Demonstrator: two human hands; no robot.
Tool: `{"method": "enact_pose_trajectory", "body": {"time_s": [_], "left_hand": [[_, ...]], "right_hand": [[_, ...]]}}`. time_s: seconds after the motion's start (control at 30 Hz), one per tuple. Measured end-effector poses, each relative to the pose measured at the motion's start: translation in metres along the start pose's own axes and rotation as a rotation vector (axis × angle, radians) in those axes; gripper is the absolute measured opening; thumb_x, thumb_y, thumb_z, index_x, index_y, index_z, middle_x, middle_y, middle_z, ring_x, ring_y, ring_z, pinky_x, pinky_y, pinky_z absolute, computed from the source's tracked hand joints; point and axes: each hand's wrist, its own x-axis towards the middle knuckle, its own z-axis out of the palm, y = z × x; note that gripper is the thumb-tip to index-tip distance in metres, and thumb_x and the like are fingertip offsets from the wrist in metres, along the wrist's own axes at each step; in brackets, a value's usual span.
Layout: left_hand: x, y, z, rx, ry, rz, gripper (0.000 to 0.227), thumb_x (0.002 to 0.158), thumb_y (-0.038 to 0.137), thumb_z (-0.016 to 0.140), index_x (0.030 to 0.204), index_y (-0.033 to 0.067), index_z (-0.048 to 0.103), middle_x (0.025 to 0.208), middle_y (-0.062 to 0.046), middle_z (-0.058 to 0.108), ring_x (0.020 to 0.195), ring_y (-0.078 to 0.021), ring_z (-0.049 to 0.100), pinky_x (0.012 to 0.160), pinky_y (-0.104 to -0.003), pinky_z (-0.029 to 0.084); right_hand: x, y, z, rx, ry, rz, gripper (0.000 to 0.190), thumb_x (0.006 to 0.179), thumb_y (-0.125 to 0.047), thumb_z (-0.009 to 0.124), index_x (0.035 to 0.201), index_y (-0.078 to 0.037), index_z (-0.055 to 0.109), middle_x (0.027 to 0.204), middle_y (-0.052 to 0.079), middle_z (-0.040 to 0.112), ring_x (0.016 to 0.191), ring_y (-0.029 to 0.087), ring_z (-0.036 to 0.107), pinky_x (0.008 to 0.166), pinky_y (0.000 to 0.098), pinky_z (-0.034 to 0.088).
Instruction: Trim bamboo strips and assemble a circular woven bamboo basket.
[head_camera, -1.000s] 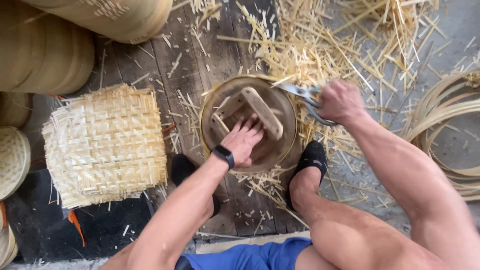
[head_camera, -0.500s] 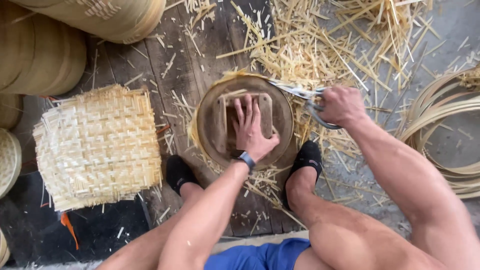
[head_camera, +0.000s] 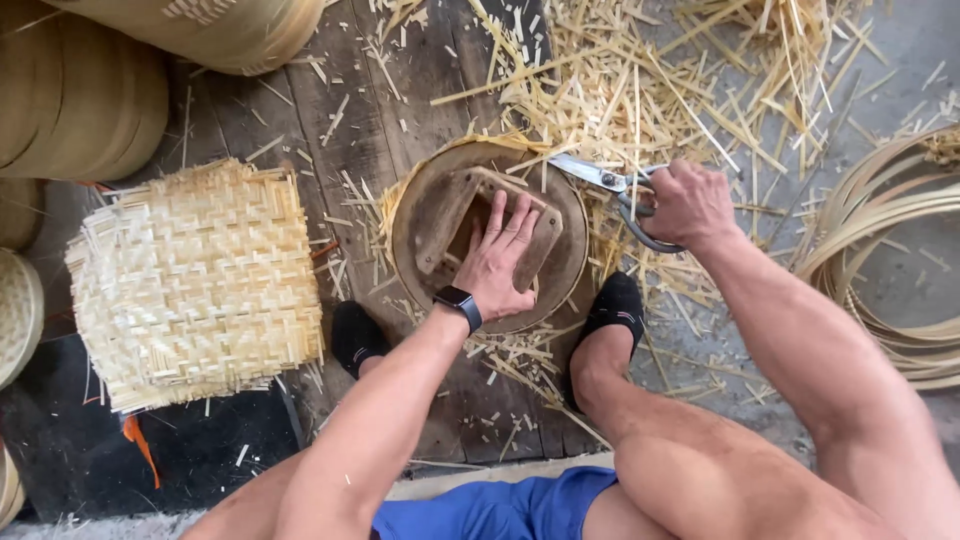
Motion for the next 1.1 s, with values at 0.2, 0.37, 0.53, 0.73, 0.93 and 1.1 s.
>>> {"method": "enact_pose_trajectory", "body": {"time_s": [0.2,0.37,0.53,0.73,0.93,1.1], "left_hand": [[0.0,-0.002,-0.013,0.05,-0.17,0.062,0.117,0.062,0.028,0.083,0.161,0.0111,0.022,0.173,-0.006,0.004,0.159,-0.0361,-0.003,0.122,-0.069,0.023],[-0.006,0.002,0.007,0.031,-0.206,-0.006,0.107,0.072,0.034,0.078,0.163,0.0157,0.026,0.176,-0.009,0.011,0.162,-0.0333,0.002,0.122,-0.068,0.018],[0.04,0.053,0.022,-0.317,0.24,-0.851,0.112,0.085,0.069,0.068,0.158,-0.0006,0.019,0.166,-0.026,0.017,0.155,-0.0437,0.008,0.126,-0.062,0.01],[0.037,0.056,0.016,0.044,0.147,-0.776,0.118,0.07,0.06,0.072,0.154,-0.006,0.023,0.16,-0.028,0.031,0.148,-0.0548,0.016,0.12,-0.064,0.007],[0.021,0.046,0.016,0.061,0.008,-0.484,0.117,0.065,0.051,0.075,0.155,-0.0048,0.024,0.16,-0.027,0.031,0.152,-0.0491,0.015,0.125,-0.06,0.007],[0.021,0.042,0.012,0.072,0.012,-0.441,0.114,0.067,0.05,0.074,0.153,-0.0067,0.024,0.161,-0.027,0.028,0.151,-0.0513,0.012,0.123,-0.061,0.007]], "right_hand": [[0.029,-0.018,0.014,-0.173,0.359,-0.104,0.041,0.077,-0.04,0.067,0.093,-0.003,0.069,0.084,0.011,0.063,0.075,0.02,0.061,0.063,0.0321,0.054],[0.002,0.014,0.012,-0.063,0.068,-0.03,0.038,0.092,-0.04,0.063,0.095,-0.002,0.067,0.089,0.014,0.064,0.079,0.023,0.063,0.066,0.0388,0.054],[0.013,0.002,0.024,-0.076,0.269,-0.105,0.044,0.081,-0.04,0.069,0.097,0.001,0.067,0.093,0.015,0.063,0.085,0.025,0.062,0.07,0.039,0.054],[0.023,-0.021,-0.002,-0.107,0.329,-0.123,0.051,0.072,-0.041,0.071,0.098,0.003,0.069,0.089,0.015,0.063,0.081,0.024,0.06,0.067,0.0342,0.054],[0.0,0.017,0.018,-0.046,0.057,-0.004,0.032,0.088,-0.033,0.067,0.101,-0.004,0.073,0.093,0.013,0.064,0.083,0.022,0.062,0.067,0.0359,0.054],[0.023,-0.024,0.007,-0.209,0.632,-0.159,0.061,0.071,-0.054,0.069,0.102,-0.001,0.072,0.088,0.012,0.064,0.08,0.022,0.063,0.067,0.0318,0.057]]}}
